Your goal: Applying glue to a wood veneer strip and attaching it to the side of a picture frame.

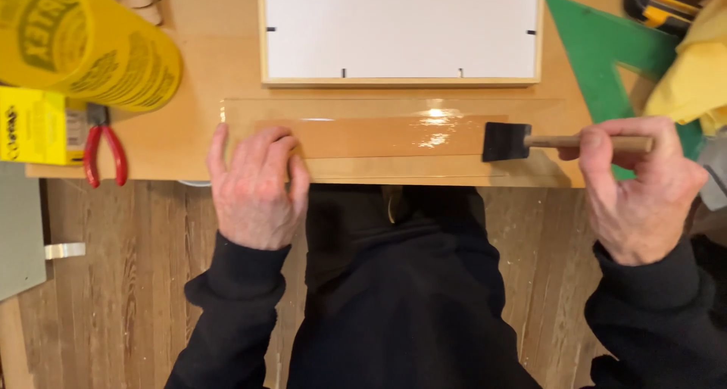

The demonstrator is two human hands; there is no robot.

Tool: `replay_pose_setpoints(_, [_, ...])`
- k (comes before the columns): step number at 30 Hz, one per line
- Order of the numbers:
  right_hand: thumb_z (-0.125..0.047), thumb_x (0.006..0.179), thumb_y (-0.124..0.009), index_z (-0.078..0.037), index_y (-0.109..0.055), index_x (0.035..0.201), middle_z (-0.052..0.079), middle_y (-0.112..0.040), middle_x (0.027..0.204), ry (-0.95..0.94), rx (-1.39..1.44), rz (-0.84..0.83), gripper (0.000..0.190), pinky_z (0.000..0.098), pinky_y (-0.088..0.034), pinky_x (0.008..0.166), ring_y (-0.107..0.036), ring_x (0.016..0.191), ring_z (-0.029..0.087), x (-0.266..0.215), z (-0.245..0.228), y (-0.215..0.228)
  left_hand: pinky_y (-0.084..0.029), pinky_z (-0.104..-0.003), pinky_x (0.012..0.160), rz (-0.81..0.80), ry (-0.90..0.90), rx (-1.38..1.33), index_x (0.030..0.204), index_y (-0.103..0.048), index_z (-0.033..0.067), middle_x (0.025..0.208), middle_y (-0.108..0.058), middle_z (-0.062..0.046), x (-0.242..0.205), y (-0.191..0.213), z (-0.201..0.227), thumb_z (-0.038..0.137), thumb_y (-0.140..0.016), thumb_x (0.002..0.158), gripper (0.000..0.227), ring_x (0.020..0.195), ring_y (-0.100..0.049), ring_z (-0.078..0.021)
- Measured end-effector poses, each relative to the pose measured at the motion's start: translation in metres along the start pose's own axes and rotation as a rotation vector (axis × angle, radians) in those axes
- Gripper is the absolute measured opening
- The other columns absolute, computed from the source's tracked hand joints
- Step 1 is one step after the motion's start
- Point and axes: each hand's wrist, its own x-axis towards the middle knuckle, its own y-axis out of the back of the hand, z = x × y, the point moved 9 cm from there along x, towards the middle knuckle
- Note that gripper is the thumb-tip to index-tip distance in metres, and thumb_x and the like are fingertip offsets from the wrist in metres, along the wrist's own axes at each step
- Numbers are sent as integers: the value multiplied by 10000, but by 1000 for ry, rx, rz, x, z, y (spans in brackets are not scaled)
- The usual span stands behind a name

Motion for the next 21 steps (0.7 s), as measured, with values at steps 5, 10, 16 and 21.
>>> replay_pose_setpoints(5, [-121,1212,-629,48,-553,1131,177,-736,949,-10,-73,15,201,287,-605,767,-755,876,212,-19,46,19,-338,-514,1229,-14,14,-6,1063,-688,55,1147,-699,-52,6,2,3,57,-719,945,122,1070,-659,-245])
replay_pose_setpoints(10, [-196,1246,-597,-7,-526,1166,91,-705,975,-3,479,161,217,287,-663,800,-747,843,132,6,5,5,-354,-504,1218,-28,4,-29,1065,-679,54,1142,-681,-58,7,3,3,61,-735,947,131,1081,-654,-253])
replay_pose_setpoints(16, [-109,1191,-586,13,-567,1092,169,-753,953,219,1,-52,159,285,-637,638,-770,815,196,18,5,-32,-386,-499,1195,-33,-2,-24,1084,-681,45,1162,-673,-76,5,0,1,75,-741,951,149,1121,-620,-280])
replay_pose_setpoints(21, [-89,1215,-550,47,-528,1085,189,-705,917,149,-20,19,189,309,-628,695,-739,831,207,14,11,6,-397,-502,1182,-14,0,-38,1067,-678,49,1152,-673,-75,7,3,2,78,-746,939,148,1145,-613,-278])
